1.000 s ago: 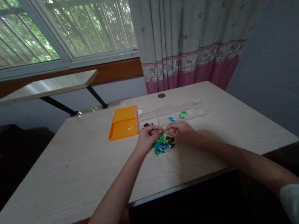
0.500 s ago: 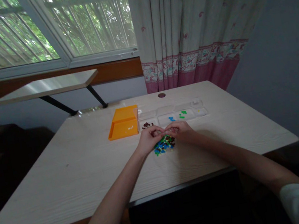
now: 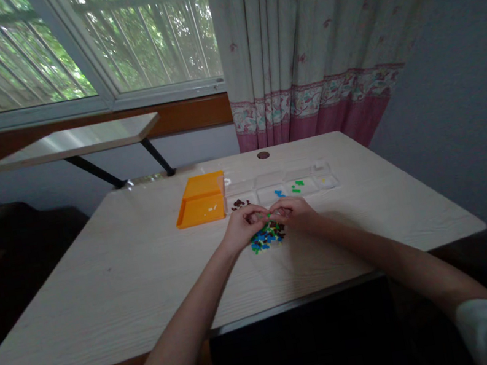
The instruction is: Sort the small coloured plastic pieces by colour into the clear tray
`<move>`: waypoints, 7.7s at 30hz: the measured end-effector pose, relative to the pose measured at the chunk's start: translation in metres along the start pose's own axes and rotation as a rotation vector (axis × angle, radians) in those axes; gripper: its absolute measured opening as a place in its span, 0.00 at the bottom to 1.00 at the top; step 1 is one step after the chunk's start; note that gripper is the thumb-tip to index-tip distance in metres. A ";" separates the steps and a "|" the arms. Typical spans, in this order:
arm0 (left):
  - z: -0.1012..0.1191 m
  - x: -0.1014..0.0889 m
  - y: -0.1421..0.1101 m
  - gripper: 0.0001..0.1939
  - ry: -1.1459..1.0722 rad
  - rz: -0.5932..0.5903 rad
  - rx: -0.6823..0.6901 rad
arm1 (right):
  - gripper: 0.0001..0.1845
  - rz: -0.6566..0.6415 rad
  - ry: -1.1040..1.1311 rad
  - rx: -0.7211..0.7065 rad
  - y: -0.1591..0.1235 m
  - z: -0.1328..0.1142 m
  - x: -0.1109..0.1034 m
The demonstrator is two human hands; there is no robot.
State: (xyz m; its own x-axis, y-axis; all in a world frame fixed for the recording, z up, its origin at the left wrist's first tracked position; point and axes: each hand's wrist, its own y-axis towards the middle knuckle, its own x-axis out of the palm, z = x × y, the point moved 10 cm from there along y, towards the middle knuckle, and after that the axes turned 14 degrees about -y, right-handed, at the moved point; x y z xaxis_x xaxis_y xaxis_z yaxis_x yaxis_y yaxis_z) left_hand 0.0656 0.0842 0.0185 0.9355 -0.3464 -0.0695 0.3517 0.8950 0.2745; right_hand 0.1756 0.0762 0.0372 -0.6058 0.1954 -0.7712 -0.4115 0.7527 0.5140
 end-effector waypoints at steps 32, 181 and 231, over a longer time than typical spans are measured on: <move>-0.008 0.005 -0.006 0.17 0.887 -0.280 0.054 | 0.10 0.269 -0.142 -0.066 -0.002 -0.002 -0.045; 0.023 0.013 -0.007 0.08 0.573 -0.161 0.186 | 0.10 0.063 -0.163 -0.120 -0.010 -0.011 0.004; -0.005 0.003 -0.006 0.09 0.958 -0.330 0.038 | 0.07 0.443 -0.195 -0.180 -0.008 -0.002 -0.079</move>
State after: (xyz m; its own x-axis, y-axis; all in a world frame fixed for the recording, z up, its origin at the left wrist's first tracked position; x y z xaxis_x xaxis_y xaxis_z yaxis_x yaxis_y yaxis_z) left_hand 0.0662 0.0790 0.0117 0.4302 -0.1879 -0.8830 0.6117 0.7800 0.1320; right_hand 0.2253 0.0533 0.0951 -0.6174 0.5975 -0.5117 -0.2653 0.4542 0.8505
